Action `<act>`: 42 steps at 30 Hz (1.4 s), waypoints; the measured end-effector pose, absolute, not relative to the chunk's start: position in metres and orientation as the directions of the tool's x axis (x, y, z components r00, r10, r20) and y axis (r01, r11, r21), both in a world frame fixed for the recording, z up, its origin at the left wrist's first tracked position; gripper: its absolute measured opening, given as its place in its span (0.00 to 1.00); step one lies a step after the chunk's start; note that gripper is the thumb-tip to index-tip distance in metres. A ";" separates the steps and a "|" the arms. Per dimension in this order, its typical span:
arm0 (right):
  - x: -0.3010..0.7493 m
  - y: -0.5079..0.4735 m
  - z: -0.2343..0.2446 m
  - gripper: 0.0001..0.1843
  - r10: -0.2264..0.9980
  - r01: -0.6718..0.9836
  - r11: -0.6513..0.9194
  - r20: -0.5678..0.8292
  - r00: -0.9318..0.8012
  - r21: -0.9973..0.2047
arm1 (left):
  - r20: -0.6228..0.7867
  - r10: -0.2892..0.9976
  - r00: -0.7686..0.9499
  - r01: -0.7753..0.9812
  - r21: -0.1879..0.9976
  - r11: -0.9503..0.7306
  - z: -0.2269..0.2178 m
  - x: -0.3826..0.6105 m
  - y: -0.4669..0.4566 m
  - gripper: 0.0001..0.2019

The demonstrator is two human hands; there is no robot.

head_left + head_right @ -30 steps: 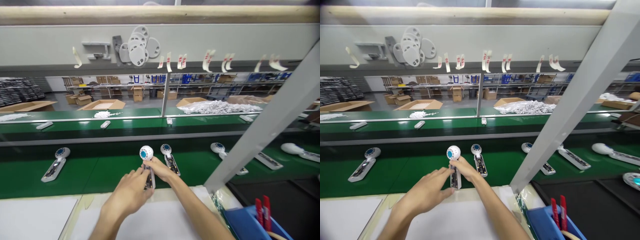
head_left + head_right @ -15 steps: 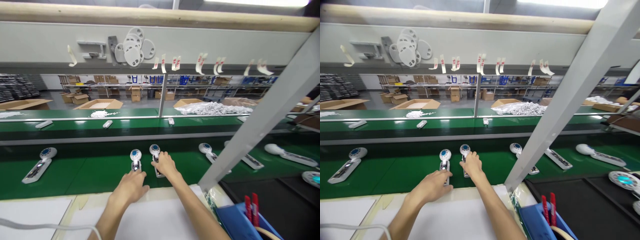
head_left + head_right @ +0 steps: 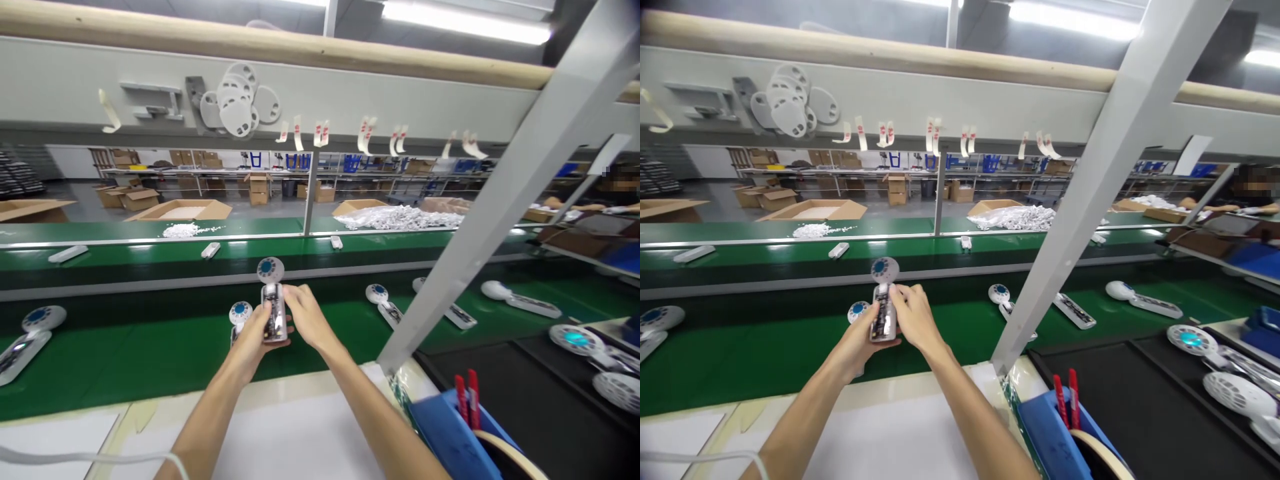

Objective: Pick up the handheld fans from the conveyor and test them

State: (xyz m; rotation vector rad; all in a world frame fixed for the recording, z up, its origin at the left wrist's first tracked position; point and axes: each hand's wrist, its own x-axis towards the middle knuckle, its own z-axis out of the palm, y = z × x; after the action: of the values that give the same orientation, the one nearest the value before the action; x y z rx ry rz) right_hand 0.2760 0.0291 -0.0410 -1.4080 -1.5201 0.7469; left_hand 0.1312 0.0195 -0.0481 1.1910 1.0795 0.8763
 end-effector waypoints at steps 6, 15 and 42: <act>0.316 0.029 -0.027 0.22 0.913 0.605 0.177 0.359 0.193 -0.776 | -0.230 0.970 0.081 -0.434 0.868 0.242 -0.036 0.134 0.014 0.13; 0.375 0.060 -0.080 0.34 0.841 0.808 -0.501 0.046 0.539 -0.311 | 0.089 0.988 0.126 -0.511 0.859 -0.013 0.005 0.121 -0.009 0.19; 0.334 0.039 -0.048 0.17 0.958 0.048 -0.285 -0.283 0.044 -0.957 | 0.251 0.959 0.129 -0.522 0.840 -0.149 0.018 0.115 -0.025 0.36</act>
State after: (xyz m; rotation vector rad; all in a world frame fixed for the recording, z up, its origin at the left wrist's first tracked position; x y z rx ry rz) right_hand 0.3343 0.0386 -0.0485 -1.4770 -1.0710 1.3639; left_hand 0.1154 -0.0248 0.0178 1.0328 0.5662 1.4179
